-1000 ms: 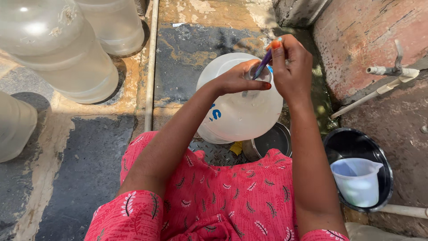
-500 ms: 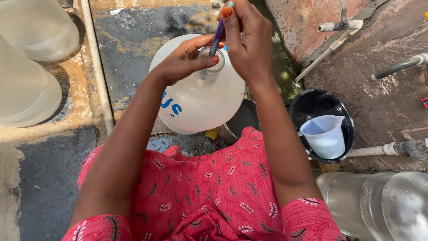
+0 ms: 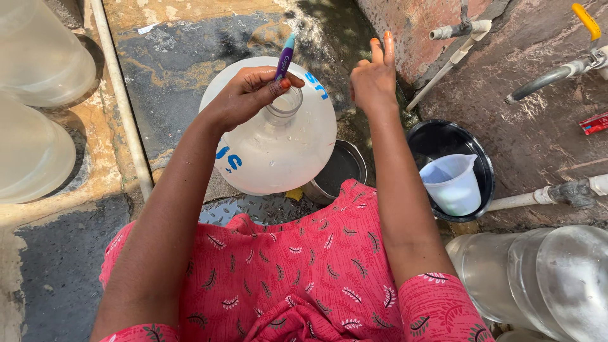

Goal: The person cleans a large water jug by pouring water into it from a pitcher, shaking it vigorously to rinse the interior, and then scrubbing the neck and internal rim with a purple toothbrush.

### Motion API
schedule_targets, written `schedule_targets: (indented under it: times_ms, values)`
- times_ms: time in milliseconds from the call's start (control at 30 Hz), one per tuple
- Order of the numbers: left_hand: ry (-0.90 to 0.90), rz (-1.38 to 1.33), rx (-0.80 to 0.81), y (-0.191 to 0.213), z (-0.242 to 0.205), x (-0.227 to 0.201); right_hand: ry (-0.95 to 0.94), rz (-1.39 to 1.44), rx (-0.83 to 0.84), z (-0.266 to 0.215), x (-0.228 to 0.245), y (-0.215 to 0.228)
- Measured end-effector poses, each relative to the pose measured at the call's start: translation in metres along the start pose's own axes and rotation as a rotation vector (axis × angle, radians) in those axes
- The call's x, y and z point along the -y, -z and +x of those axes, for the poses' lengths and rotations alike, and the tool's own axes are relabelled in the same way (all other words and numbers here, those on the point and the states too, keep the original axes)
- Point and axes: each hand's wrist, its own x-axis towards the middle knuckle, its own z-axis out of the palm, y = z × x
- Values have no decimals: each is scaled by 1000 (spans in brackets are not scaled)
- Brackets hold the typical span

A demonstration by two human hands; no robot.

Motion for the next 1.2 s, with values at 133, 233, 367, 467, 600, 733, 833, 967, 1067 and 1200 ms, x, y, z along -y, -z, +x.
schedule_targets:
  times_ms: [133,233,367,467,600,733,833,967,1067,1200]
  values:
    - [-13,16,-9,2,5,5,404,380,-128,1,21,14]
    - [-19,-33,3,2,7,14,445,708,23,-12,50,24]
    - [49,-107,0,-1,11,23,403,718,-18,-16,80,23]
    - [71,-135,56,-4,5,22,347,851,-49,-16,84,23]
    - [212,102,50,-9,-1,16,282,701,-44,-17,84,20]
    - [192,47,59,-11,3,11,189,606,12,-18,86,8]
    - [212,48,29,-13,5,10,123,908,-26,-14,77,12]
    - [286,91,-10,-14,8,7,136,1120,-227,-9,51,40]
    - [280,77,-14,-13,11,5,144,1086,-290,-12,42,51]
    - [417,98,-13,-14,14,10,198,937,-138,-14,57,22]
